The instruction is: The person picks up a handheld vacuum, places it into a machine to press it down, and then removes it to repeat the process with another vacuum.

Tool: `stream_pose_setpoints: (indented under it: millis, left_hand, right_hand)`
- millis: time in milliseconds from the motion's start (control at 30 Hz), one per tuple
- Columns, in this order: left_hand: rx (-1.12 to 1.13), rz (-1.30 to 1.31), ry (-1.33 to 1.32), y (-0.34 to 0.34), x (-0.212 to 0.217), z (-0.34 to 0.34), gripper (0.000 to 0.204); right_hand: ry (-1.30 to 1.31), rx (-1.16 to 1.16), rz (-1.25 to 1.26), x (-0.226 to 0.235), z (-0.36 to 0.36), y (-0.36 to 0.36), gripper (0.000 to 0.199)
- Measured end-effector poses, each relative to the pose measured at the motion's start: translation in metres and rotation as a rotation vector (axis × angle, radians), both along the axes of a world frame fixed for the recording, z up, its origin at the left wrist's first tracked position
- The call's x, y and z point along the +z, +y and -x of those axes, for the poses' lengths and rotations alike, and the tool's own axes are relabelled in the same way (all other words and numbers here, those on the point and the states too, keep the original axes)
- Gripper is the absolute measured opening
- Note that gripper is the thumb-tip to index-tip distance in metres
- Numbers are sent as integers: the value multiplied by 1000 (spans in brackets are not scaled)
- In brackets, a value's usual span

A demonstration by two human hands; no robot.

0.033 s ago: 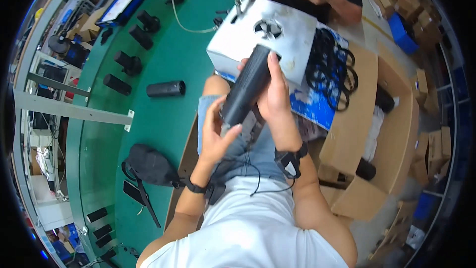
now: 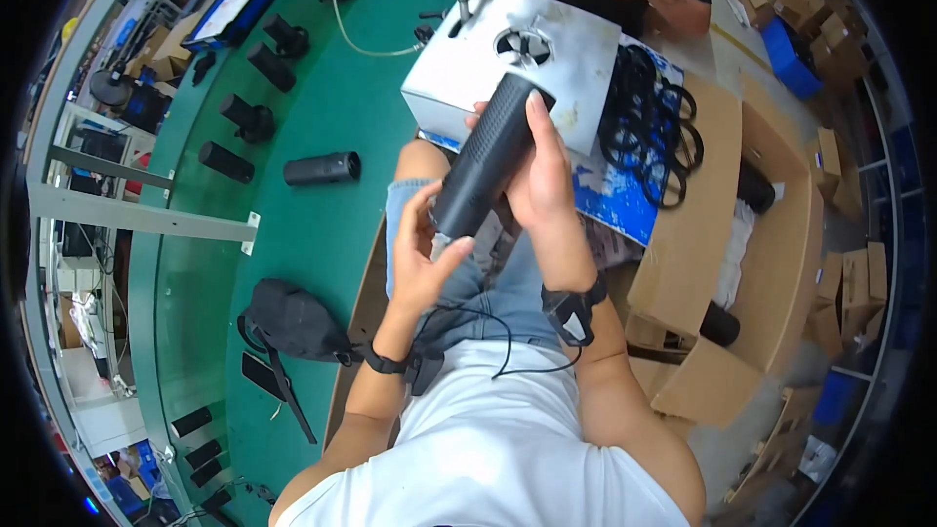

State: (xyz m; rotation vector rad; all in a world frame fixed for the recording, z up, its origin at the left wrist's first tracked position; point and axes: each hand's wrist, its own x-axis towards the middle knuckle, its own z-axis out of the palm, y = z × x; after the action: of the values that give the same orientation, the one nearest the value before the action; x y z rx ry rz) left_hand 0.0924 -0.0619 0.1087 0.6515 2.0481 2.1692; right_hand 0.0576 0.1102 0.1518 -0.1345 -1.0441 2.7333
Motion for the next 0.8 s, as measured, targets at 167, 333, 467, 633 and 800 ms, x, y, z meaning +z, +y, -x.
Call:
stream_pose_setpoints:
  millis: [167, 333, 467, 633, 800]
  left_hand:
    - [-369, -282, -342, 2, 8, 3, 50]
    - [-607, -392, -568, 5, -10, 1, 68]
    - [-633, -432, -656, 5, -13, -2, 65]
    - [-445, -339, -501, 2, -33, -6, 66]
    - [-495, -220, -547, -2, -75, -3, 62]
  right_hand:
    - [311, 143, 167, -16, -22, 32, 60]
    - [495, 244, 244, -28, -35, 37, 77]
    - [573, 273, 217, -38, -41, 41, 77]
    - [329, 161, 124, -48, -56, 38, 71]
    - [209, 117, 44, -63, -68, 29, 68]
